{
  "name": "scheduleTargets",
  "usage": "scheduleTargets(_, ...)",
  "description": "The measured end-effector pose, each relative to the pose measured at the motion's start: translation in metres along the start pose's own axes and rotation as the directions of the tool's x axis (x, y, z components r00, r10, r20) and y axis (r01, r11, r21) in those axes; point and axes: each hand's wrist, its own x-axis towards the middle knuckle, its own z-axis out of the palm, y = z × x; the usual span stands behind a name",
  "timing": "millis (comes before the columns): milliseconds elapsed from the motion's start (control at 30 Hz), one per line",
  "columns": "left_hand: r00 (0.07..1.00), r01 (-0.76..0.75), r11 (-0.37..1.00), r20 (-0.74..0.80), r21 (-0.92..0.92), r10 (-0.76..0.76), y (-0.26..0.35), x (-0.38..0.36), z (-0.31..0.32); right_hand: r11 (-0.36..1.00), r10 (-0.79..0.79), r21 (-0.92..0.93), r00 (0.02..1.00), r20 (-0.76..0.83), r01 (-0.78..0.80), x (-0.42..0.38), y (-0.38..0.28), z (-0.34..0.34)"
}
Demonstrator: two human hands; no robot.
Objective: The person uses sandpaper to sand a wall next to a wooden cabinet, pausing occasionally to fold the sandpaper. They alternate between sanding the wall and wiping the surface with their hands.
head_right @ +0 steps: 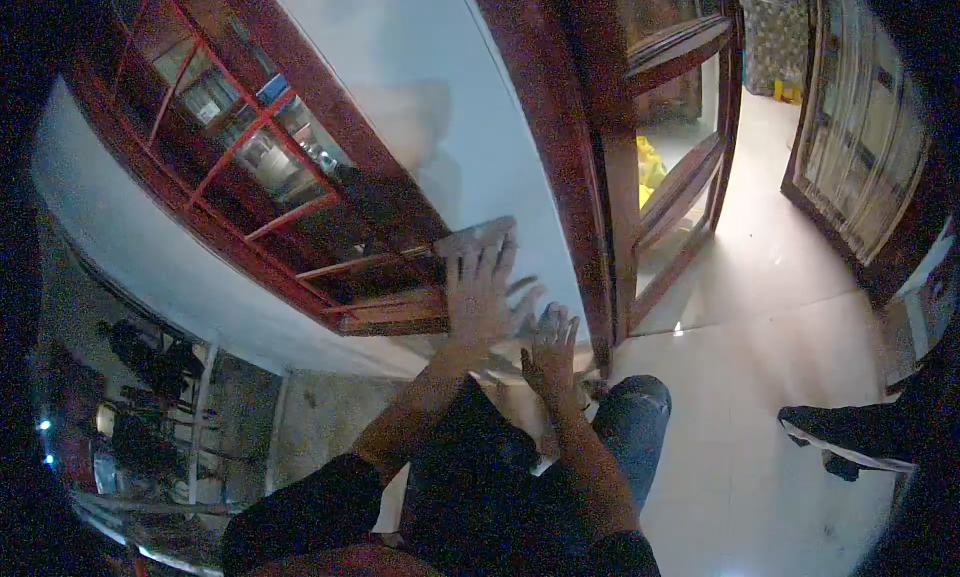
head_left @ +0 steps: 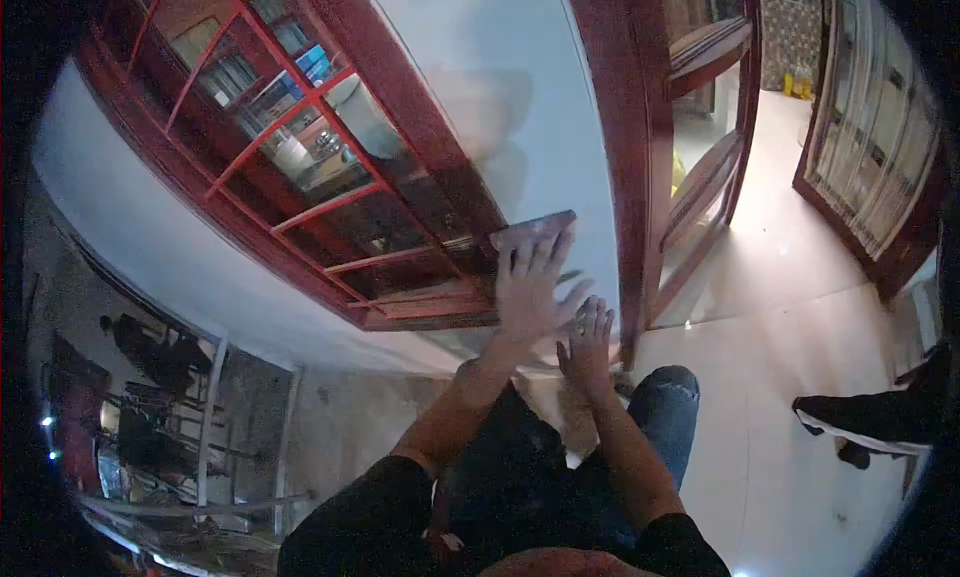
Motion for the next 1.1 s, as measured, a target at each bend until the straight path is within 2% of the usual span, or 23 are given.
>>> scheduleTargets(67, 0.999, -0.029, 0.994, -0.042, 0.105, 0.034, -0.015, 0.01, -0.005, 1.0, 0.025, 0.014, 1.0, 0.011, -0.025, 0.001, -0.004, -0.004)
scheduleTargets(100, 0.998, -0.018, 0.986, -0.064, 0.163, 0.029, -0.014, 0.039, -0.036, 0.999, 0.035, 0.036, 0.999, 0.008, -0.035, 0.001, -0.007, -0.008)
scheduleTargets(167, 0.947, 0.014, 0.994, -0.32, 0.112, 0.023, -0.028, 0.089, -0.064, 0.998, 0.033, 0.054, 0.999, 0.023, -0.034, 0.0, -0.008, -0.009)
scheduleTargets(233, 0.836, -0.02, 0.984, -0.537, 0.18, 0.115, -0.035, 0.143, -0.107, 0.999, 0.012, 0.031, 0.998, -0.065, -0.01, 0.0, -0.004, 0.001)
scheduleTargets(333, 0.833, 0.024, 0.981, -0.546, 0.191, 0.086, -0.025, 0.17, -0.146, 0.999, -0.01, -0.031, 0.996, -0.083, 0.007, -0.002, 0.0, 0.009)
scheduleTargets(400, 0.829, 0.027, 0.982, -0.554, 0.188, 0.084, -0.023, 0.154, -0.122, 1.0, 0.024, -0.018, 0.999, -0.039, -0.024, -0.001, -0.002, 0.004)
scheduleTargets(467, 0.939, 0.043, 0.992, -0.344, 0.118, 0.0, -0.025, 0.113, -0.07, 0.998, 0.061, -0.006, 0.998, 0.002, -0.061, -0.002, -0.004, 0.002)
scheduleTargets(533, 0.974, 0.044, 0.97, -0.226, 0.241, 0.012, -0.008, 0.051, -0.024, 0.998, 0.042, -0.046, 0.998, 0.036, -0.04, -0.001, -0.002, 0.003)
scheduleTargets(600, 1.0, 0.016, 0.998, -0.009, 0.054, -0.015, 0.0, -0.012, 0.024, 0.998, 0.033, -0.055, 0.999, 0.002, -0.033, -0.007, 0.005, 0.021)
scheduleTargets(700, 0.994, 0.09, 0.995, -0.073, 0.052, -0.086, 0.002, 0.004, 0.007, 0.998, 0.01, -0.064, 1.0, -0.015, -0.011, -0.001, 0.005, 0.011)
scheduleTargets(767, 0.942, 0.069, 0.997, -0.332, 0.026, -0.057, -0.006, 0.056, -0.028, 1.0, 0.024, 0.001, 1.0, -0.005, -0.024, -0.002, -0.005, -0.002)
scheduleTargets(833, 0.845, 0.067, 0.995, -0.535, 0.069, -0.02, -0.015, 0.117, -0.077, 1.0, 0.027, -0.004, 0.999, 0.021, -0.027, -0.002, -0.006, -0.002)
scheduleTargets(900, 0.806, 0.031, 0.991, -0.59, 0.127, 0.051, -0.028, 0.161, -0.106, 0.999, 0.051, -0.003, 0.999, 0.006, -0.051, -0.001, -0.006, 0.002)
scheduleTargets(1000, 0.814, 0.095, 0.977, -0.58, 0.189, 0.033, -0.01, 0.172, -0.137, 0.998, 0.061, -0.023, 0.998, -0.015, -0.061, 0.001, -0.005, 0.008)
scheduleTargets(1033, 0.818, 0.094, 0.978, -0.575, 0.185, 0.03, -0.009, 0.163, -0.123, 0.997, 0.067, -0.024, 0.998, -0.01, -0.067, -0.001, -0.003, 0.009)
scheduleTargets(1100, 0.829, 0.072, 0.996, -0.559, 0.053, -0.031, -0.009, 0.127, -0.063, 0.997, 0.07, -0.03, 0.997, -0.029, -0.071, -0.001, -0.004, 0.01)
